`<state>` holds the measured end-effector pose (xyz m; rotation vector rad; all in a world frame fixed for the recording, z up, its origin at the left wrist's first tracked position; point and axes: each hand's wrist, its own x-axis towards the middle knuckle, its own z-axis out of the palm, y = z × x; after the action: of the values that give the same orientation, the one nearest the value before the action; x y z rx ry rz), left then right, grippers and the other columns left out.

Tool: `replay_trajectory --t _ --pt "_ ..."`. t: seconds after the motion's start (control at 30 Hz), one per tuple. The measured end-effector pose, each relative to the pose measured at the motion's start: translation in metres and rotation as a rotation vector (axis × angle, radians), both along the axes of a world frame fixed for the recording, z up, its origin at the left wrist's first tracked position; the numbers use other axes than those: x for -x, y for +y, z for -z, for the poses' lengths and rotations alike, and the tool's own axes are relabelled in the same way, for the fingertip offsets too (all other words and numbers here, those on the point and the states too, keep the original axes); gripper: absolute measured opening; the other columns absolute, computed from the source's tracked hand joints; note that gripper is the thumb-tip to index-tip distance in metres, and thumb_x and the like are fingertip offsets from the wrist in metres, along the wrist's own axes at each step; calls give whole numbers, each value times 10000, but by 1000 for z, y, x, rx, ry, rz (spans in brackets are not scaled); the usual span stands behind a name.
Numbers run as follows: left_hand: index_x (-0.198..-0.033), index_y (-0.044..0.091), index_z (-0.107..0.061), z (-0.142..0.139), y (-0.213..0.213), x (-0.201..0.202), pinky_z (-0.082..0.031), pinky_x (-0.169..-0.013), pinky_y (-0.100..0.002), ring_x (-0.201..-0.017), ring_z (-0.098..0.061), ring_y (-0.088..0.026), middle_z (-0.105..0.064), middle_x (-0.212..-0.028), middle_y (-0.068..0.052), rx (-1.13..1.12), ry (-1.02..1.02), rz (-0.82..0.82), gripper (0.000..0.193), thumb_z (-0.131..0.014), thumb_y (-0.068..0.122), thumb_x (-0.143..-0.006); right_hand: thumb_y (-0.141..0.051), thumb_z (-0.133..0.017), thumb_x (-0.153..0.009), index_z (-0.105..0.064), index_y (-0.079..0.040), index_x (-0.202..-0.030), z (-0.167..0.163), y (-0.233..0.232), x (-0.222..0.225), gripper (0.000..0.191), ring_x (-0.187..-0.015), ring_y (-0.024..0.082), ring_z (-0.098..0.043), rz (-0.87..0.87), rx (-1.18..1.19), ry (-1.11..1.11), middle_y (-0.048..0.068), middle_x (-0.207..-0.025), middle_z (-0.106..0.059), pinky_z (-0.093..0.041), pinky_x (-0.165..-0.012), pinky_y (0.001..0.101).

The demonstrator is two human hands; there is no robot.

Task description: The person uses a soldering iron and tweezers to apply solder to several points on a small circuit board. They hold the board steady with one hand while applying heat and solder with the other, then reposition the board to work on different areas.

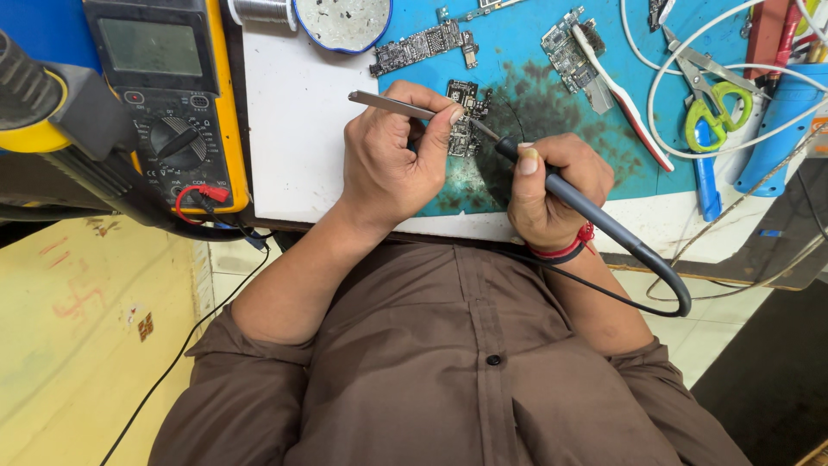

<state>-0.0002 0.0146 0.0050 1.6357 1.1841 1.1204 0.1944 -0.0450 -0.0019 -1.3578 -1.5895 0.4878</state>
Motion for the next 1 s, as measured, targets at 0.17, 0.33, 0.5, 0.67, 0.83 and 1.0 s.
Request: replay_trajectory --t 0.17,0.33,0.5,0.67,0.83,1.0 --pt "-1020 35 -627 1 0 0 -531 -605 -238 -667 -677 -98 -704 -825 -37 -4 -1 1 104 -716 80 -1053 -71 -625 -1057 -599 17 -960 0 0 0 133 -649 227 -616 -7 2 5 139 -848 -660 -474 -617 319" --pt "-1010 38 -628 3 1 0 -532 -597 -234 -663 -681 -96 -704 -812 -35 -3 0 10 105 -717 80 -1050 -71 -625 -1063 -599 15 -966 -1 0 0 133 -658 227 -627 -8 9 -6 138 -865 -671 -478 -620 315" --pt "-1020 34 -626 2 0 0 -551 -611 -231 -685 -696 -98 -712 -834 -42 5 -14 13 102 -711 79 -1053 -61 -629 -1058 -597 17 -959 -1 1 0 130 -649 224 -621 -6 5 1 133 -853 -665 -477 -613 313" --pt "-1018 32 -626 2 0 0 -550 -613 -234 -683 -693 -101 -715 -840 -46 -7 -5 7 105 -716 78 -1050 -66 -625 -1062 -597 16 -965 -1 0 -1 131 -655 221 -625 -20 2 6 136 -863 -671 -480 -617 314" --pt "-1011 30 -631 1 0 0 -537 -599 -237 -662 -686 -100 -709 -817 -43 6 5 4 101 -717 72 -1045 -78 -633 -1055 -613 15 -965 0 -1 0 131 -646 222 -611 20 8 -2 134 -839 -652 -465 -611 316" --pt "-1020 31 -625 1 0 0 -551 -617 -238 -681 -692 -104 -711 -835 -46 -7 -4 6 105 -715 76 -1051 -75 -631 -1062 -606 15 -967 0 0 0 133 -658 226 -621 -2 6 9 137 -852 -660 -476 -619 316"
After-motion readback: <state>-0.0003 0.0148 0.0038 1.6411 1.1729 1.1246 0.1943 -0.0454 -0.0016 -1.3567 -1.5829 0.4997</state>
